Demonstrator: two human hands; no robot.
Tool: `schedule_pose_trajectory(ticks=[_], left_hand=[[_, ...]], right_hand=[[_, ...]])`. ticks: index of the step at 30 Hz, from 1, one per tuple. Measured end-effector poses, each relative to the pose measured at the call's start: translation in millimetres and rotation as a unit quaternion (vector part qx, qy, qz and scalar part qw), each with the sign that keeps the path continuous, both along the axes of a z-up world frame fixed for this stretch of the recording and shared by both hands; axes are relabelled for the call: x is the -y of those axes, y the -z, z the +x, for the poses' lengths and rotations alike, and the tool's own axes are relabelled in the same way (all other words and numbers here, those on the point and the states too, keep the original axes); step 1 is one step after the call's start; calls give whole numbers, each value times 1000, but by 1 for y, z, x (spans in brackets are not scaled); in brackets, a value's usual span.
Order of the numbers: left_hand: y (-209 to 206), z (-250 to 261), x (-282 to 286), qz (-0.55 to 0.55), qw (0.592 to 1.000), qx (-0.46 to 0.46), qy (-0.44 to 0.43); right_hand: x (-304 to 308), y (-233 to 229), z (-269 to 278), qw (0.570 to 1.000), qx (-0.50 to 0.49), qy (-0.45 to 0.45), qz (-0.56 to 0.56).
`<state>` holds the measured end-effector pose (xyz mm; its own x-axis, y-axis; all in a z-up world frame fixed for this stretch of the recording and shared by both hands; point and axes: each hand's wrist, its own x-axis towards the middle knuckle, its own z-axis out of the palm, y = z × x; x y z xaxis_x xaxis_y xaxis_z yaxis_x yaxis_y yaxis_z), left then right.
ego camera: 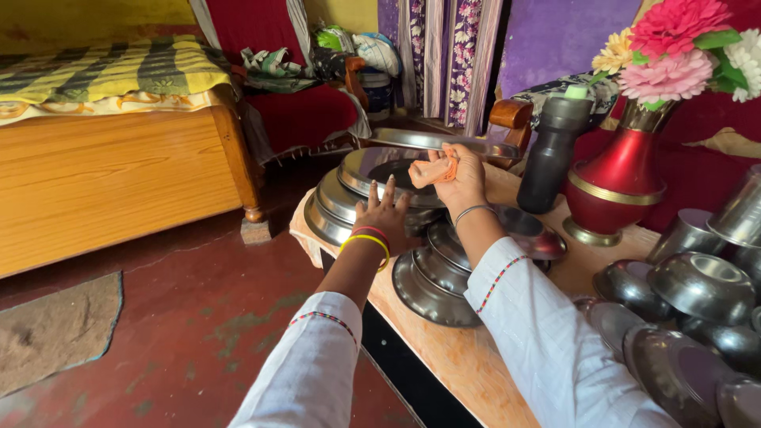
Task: The person sits on the floor and wipes metal plates and a glass with a cloth. They place the cleaned plates on a nearby table and continue wiping additional items.
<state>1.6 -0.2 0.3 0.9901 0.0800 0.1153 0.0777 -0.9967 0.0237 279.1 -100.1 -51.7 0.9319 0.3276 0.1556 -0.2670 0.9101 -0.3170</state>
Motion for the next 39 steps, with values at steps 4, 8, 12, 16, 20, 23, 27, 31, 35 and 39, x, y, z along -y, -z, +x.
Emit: schedule_pose_trajectory(ticks=[4,8,12,16,20,23,27,31,35,39], left_hand=[[4,6,-3,-9,1000,-2,-11],[11,12,-8,-9,1000,-14,-15],[15,16,-12,-10,1000,-17,-9],[19,15,-14,0,1000,-12,-8],[24,16,-15,6,1000,2,-11],[27,17,-12,-2,1000,2,-19],[27,19,-14,-30,999,10,-20],[27,17,-17,-32,999,-1,-19],[20,12,-25,-37,999,-8,-27],[15,3,-37,-33,999,-11,-38]], right_hand=[[-5,11,25,998,-23,43,-25],[-13,22,43,996,-54,69,-31],[-27,38,56,997,-48,52,0],[-42,46,56,994,-51,89,-31],[-59,41,44,997,-37,-13,-61],[-68,34,24,983,-155,-38,-92],[-75,26,3,985,-146,32,-90],[-82,26,-2,986,-149,23,-75],[-88,28,5,989,-126,30,-68],[-91,31,12,990,-129,-3,-58]])
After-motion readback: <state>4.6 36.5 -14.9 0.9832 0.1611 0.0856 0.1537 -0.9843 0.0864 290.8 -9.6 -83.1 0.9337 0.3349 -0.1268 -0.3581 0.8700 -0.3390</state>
